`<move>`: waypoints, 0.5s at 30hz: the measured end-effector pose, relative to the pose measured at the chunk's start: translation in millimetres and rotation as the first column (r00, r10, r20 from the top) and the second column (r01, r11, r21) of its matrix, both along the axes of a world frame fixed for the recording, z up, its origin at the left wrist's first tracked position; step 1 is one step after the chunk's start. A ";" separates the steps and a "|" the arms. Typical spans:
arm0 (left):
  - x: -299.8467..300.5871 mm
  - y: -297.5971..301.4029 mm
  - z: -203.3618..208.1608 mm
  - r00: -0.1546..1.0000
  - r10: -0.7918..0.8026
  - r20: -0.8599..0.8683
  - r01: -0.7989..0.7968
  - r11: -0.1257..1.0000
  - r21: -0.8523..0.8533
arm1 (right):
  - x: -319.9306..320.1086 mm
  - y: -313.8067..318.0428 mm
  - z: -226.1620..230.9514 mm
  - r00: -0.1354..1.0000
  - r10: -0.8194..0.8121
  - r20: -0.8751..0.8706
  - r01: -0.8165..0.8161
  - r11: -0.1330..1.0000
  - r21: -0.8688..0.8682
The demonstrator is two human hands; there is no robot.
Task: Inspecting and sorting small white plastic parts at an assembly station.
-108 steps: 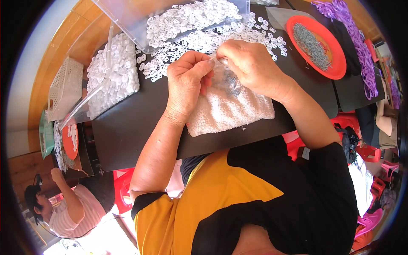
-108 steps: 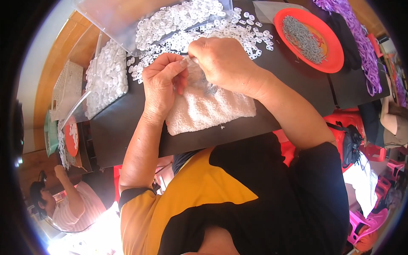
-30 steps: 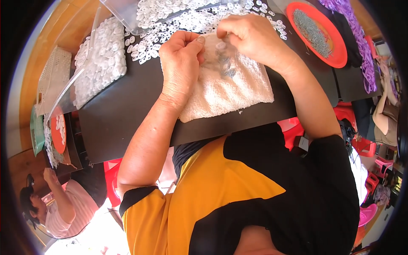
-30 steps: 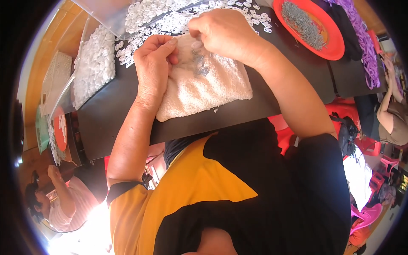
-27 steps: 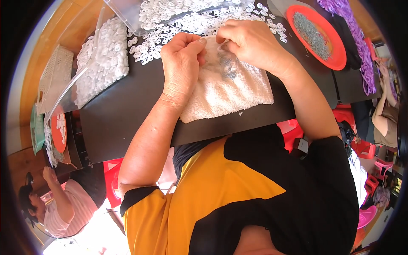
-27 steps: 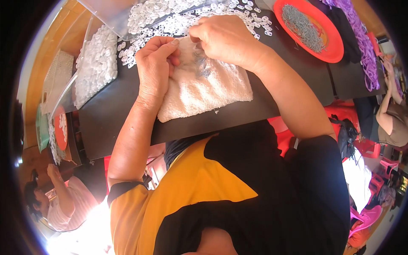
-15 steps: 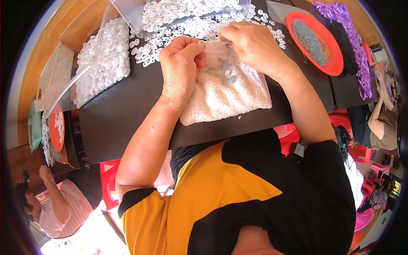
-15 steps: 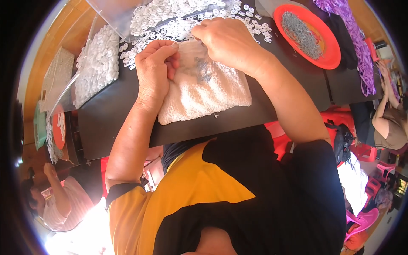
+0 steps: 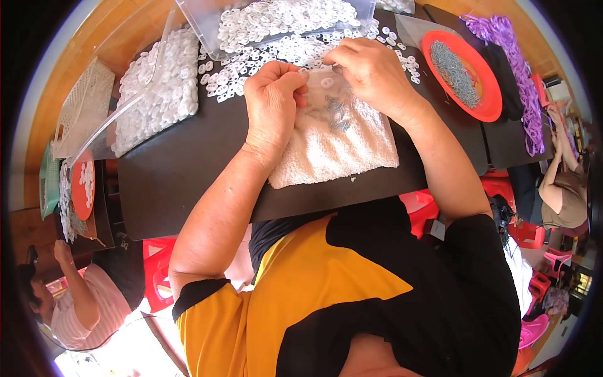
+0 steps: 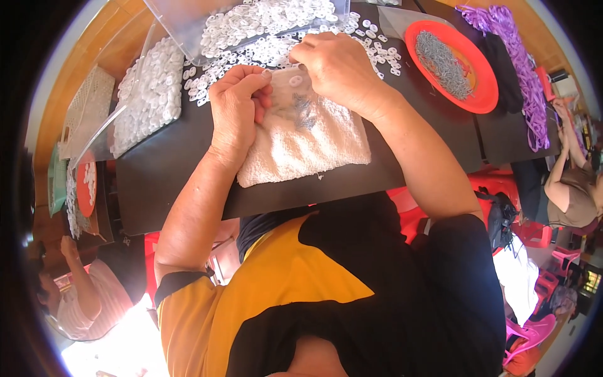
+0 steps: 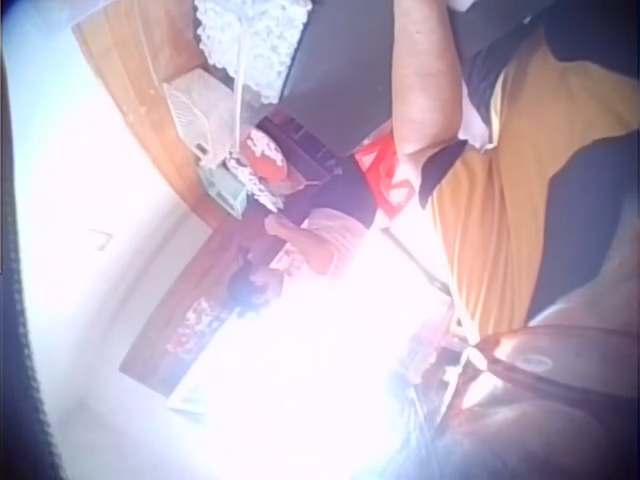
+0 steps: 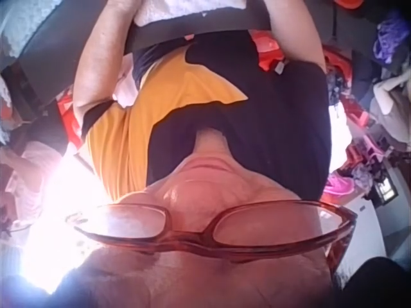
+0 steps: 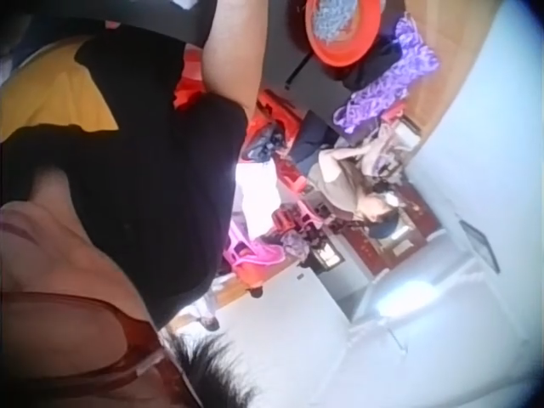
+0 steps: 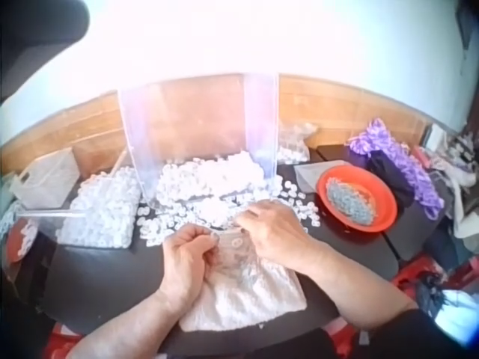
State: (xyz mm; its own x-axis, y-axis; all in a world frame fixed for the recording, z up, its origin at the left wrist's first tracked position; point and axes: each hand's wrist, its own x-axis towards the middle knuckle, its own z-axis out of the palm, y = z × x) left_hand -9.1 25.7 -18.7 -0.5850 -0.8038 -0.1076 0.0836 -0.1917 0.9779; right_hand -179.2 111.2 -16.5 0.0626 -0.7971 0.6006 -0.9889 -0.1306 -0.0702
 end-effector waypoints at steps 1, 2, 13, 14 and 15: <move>0.7 -0.5 0.5 1.000 0.003 -0.002 -0.003 1.000 0.000 | 2.4 0.1 1.0 1.000 0.003 -0.002 -0.003 1.000 0.000; 0.2 -0.5 1.0 1.000 0.002 0.006 -0.002 1.000 0.005 | 5.3 1.1 2.2 1.000 0.020 0.020 -0.021 0.999 0.030; -2.3 -3.1 -4.3 1.000 -0.003 -0.021 0.003 1.000 0.002 | 11.0 -5.0 -6.3 0.979 0.008 0.205 -0.032 0.993 0.113; -0.3 0.5 1.7 1.000 0.002 -0.026 -0.002 1.000 0.013 | 12.2 -3.5 -5.3 0.979 0.008 0.205 -0.033 0.993 0.117; 0.7 1.1 1.2 1.000 0.004 -0.026 -0.003 1.000 0.017 | 13.3 -2.7 -3.0 0.970 0.025 0.241 -0.058 0.990 0.132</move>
State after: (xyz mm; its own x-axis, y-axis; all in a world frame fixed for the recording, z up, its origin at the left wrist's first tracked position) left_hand -8.5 26.8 -17.6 -0.5851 -0.8039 -0.1063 0.1094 -0.2082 0.9720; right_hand -165.9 108.5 -19.6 -0.0339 -0.8724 0.4877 -0.9354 -0.1441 -0.3229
